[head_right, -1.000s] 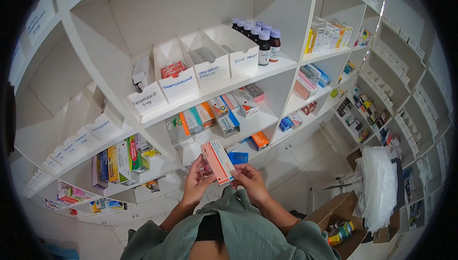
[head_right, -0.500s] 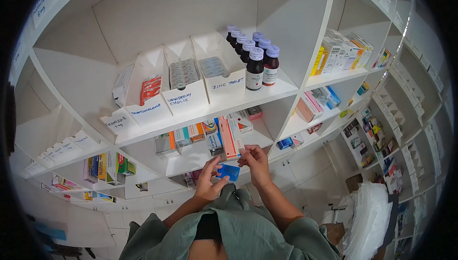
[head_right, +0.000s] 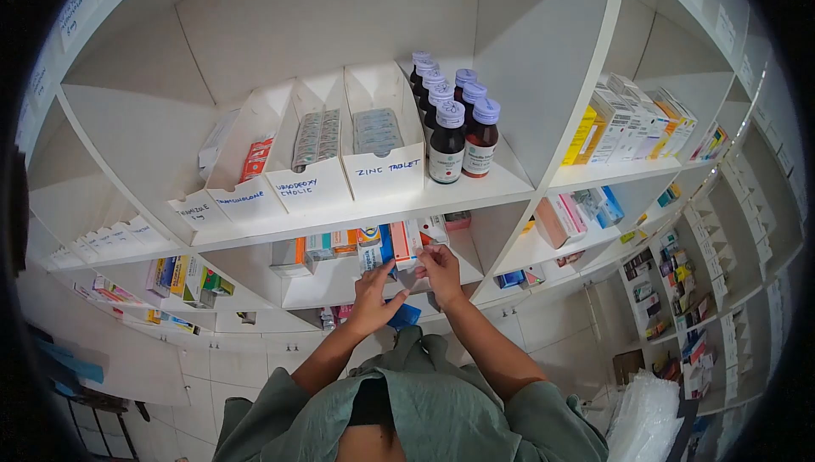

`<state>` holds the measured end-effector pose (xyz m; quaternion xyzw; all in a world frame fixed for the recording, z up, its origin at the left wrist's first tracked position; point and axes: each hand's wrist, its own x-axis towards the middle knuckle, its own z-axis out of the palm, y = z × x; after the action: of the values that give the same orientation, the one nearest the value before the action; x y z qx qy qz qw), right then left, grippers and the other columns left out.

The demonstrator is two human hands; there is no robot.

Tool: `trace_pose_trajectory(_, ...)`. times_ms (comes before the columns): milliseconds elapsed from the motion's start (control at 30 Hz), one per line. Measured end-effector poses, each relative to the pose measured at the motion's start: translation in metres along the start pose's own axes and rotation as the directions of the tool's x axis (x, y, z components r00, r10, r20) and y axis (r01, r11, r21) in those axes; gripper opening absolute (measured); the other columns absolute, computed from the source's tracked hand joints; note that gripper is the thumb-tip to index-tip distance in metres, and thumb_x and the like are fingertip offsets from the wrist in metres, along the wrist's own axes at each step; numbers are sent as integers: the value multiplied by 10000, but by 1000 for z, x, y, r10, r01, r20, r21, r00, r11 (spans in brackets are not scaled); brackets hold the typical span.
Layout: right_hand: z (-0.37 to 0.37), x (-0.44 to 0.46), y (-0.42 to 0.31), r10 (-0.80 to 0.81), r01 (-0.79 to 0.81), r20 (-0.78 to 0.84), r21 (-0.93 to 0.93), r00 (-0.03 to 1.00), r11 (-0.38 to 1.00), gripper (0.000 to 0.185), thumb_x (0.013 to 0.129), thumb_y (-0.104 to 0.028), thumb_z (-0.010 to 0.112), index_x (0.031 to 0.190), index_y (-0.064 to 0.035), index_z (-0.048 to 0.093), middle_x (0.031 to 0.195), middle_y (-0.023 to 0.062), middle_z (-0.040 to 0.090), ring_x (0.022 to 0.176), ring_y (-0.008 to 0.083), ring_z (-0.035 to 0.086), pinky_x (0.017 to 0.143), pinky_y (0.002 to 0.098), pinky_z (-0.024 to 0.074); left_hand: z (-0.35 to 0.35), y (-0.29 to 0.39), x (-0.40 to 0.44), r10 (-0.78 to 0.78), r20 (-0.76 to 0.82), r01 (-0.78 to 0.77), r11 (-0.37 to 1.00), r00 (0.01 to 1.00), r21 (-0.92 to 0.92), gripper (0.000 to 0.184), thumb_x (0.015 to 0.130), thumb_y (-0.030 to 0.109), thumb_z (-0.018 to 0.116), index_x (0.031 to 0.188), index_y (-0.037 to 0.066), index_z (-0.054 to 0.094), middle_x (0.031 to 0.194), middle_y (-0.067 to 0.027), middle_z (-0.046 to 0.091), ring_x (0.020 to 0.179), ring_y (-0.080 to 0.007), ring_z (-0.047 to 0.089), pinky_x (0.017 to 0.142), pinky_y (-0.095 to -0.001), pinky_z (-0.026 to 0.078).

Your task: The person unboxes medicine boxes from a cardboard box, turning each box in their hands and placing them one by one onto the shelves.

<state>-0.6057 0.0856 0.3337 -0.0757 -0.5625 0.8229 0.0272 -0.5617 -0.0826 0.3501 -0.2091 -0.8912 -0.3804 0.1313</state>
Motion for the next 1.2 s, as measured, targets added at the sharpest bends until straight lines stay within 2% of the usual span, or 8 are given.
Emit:
trace_pose_trajectory(133, -3, 16, 4, 13, -10, 36, -73, 999, 997, 292, 846, -176, 671, 1012, 30, 547, 835, 85, 603, 627, 137, 597, 542, 250, 503, 2, 0, 5, -54, 21, 52, 993, 998, 101, 646, 773, 304, 667, 1314, 34, 440, 1218, -189, 525, 1107, -325, 476, 937, -453, 304)
trace_pose_trajectory(367, -8, 39, 5, 30, 13, 176, -242, 984, 970, 342, 821, -162, 693, 1048, 59, 564, 844, 103, 631, 665, 144, 625, 556, 241, 511, 13, -3, 12, -37, -25, 42, 978, 999, 203, 645, 758, 299, 668, 1304, 33, 450, 1278, -158, 500, 1126, -322, 465, 932, -439, 310)
trace_pose_trajectory(500, -13, 55, 8, -52, 155, 304, -328, 951, 932, 372, 779, -143, 719, 1044, 73, 574, 871, 120, 654, 696, 152, 633, 589, 255, 509, 16, -2, 20, -44, -31, 50, 968, 999, 246, 644, 759, 299, 664, 1300, 20, 451, 1327, -164, 460, 1136, -325, 460, 942, -441, 308)
trace_pose_trajectory(600, -17, 75, 21, -145, 287, 306, -495, 941, 820, 381, 744, -159, 734, 1011, 74, 593, 885, 143, 664, 706, 178, 634, 634, 301, 505, 17, 0, 24, -63, -24, 67, 965, 998, 254, 639, 763, 290, 659, 1296, 8, 450, 1355, -169, 430, 1142, -329, 454, 950, -443, 304)
trace_pose_trajectory(733, -14, 88, 14, -87, 277, 300, -679, 950, 680, 352, 723, -165, 725, 986, 42, 614, 871, 178, 654, 718, 252, 632, 677, 346, 494, 15, 10, 36, -12, -16, 17, 945, 1000, 327, 628, 772, 263, 648, 1293, -19, 441, 1366, -178, 411, 1159, -327, 443, 949, -453, 302)
trace_pose_trajectory(933, -7, 100, 11, -164, 404, 375, -762, 912, 506, 268, 744, -92, 643, 985, 23, 613, 892, 230, 626, 846, 367, 603, 748, 403, 484, 30, 4, 58, 91, 53, -105, 877, 994, 468, 647, 778, 253, 644, 1304, -48, 417, 1356, -191, 413, 1270, -301, 381, 1056, -536, 197)
trace_pose_trajectory(1033, -2, 93, 0, -254, 497, 428, -776, 867, 388, 266, 751, -65, 615, 1002, 22, 603, 950, 251, 607, 915, 409, 575, 795, 445, 470, 39, 1, 64, 15, 104, -63, 875, 995, 481, 663, 779, 253, 649, 1313, -54, 404, 1354, -200, 411, 1300, -296, 357, 1082, -578, 125)
trace_pose_trajectory(1200, -2, 94, 5, -286, 570, 499, -768, 818, 291, 303, 743, -43, 600, 1042, 9, 595, 1028, 264, 583, 963, 443, 545, 848, 477, 441, 41, 3, 70, -63, 129, -8, 874, 990, 486, 682, 782, 252, 650, 1333, -51, 385, 1356, -203, 411, 1313, -296, 349, 1082, -592, 106)
